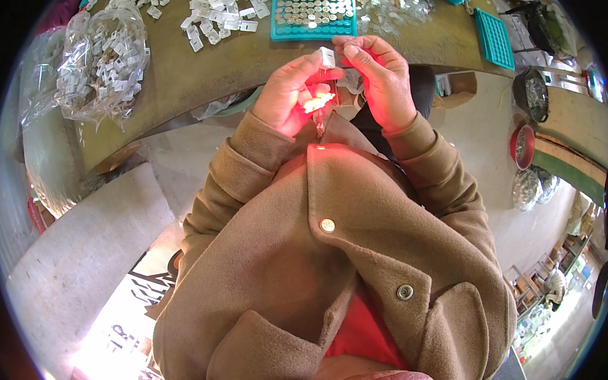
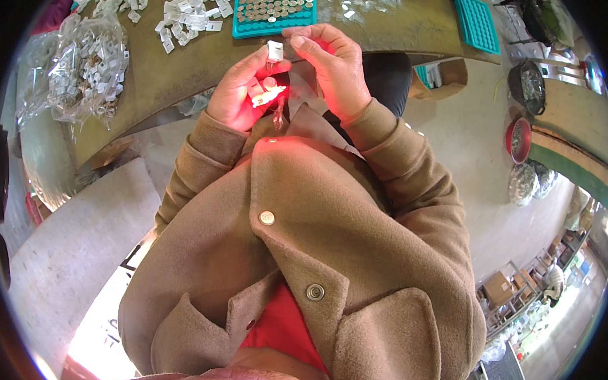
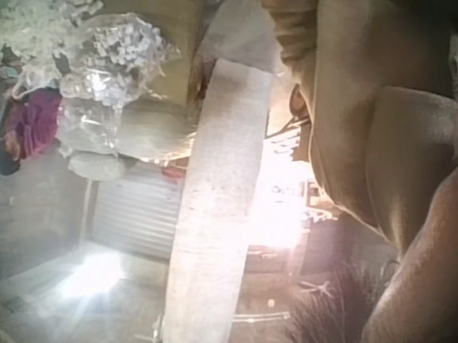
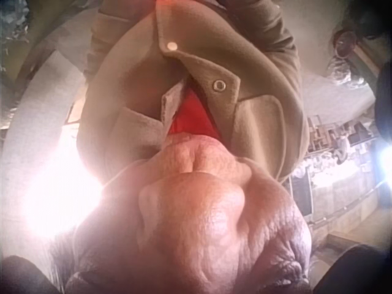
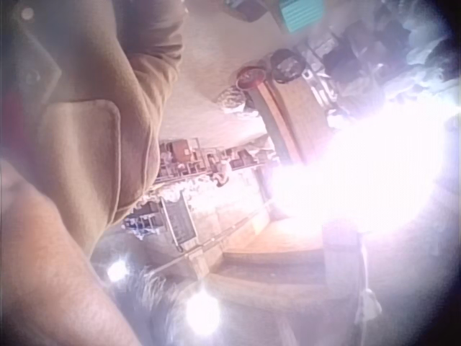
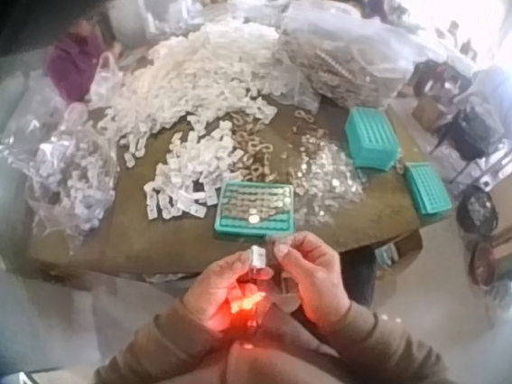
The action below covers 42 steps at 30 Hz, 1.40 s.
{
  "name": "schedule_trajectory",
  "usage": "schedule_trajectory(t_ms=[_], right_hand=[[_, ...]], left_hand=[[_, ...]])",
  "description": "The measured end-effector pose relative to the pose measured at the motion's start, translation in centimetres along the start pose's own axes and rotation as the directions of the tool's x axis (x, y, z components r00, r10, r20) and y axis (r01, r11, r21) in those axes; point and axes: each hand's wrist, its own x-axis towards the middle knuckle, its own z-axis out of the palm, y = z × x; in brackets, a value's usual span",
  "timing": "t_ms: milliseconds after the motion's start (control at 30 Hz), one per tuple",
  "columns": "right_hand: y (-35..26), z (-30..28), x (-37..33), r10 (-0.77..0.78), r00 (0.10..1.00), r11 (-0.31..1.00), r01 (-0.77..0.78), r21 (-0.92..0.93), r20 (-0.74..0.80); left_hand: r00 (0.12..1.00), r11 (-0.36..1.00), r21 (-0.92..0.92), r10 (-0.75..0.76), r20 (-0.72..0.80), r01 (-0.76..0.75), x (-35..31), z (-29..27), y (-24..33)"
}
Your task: The person repeatedly picks small white LED modules and metal contacts from a table, inserts the contacts into the modules, and tests each assembly by pressing it to light a red LED. Completed units are placed into a teal tray. The process is repeated for multiple units.
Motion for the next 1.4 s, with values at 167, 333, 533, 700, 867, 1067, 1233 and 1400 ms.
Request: schedule_trajectory(t_ms=[167,333,533,700,867,1067,1233,1400], right_hand=[[-0.6,0.3,0.5,-0.241,0.967,0.926,0.254,-0.281,0.082],[-0.6,1.0,0.6,-0.175,0.968,0.847,0.242,-0.473,0.18],[-0.7,1.7,0.6,-0.239,0.92,0.611,0.39,-0.689,0.309],[-0.6,1.6,0.4,-0.15,0.966,0.709,0.254,-0.658,0.211],[-0.3,1.2,0.9,-0.372,0.854,0.52,0.515,-0.681,0.363],[0.1,1.1,1.2,-0.398,0.827,0.547,0.561,-0.622,0.396],[-0.3,0.9,1.1,-0.31,0.826,0.481,0.563,-0.672,0.471],[-1.2,1.0,1.5,-0.181,0.864,0.475,0.496,-0.727,0.47]], left_hand=[[0.998,0.999,0.011,0.042,-0.056,-0.041,0.2,-1.2,0.4],[0.998,1.0,-0.026,0.013,0.06,-0.012,0.0,-2.3,1.3],[0.994,0.993,0.029,0.111,-0.008,-0.111,-0.5,-2.1,1.2],[0.995,0.992,0.095,0.071,0.064,-0.077,-0.8,-2.3,1.8],[0.994,0.994,0.068,0.085,0.062,-0.089,-0.8,-2.1,1.4],[0.996,0.998,-0.014,0.064,0.059,-0.063,-0.8,-1.7,1.3],[0.988,0.953,0.269,0.154,-0.026,-0.142,-0.7,-1.5,1.2],[0.993,0.939,0.339,0.095,-0.069,-0.066,-0.6,-1.8,1.7]])
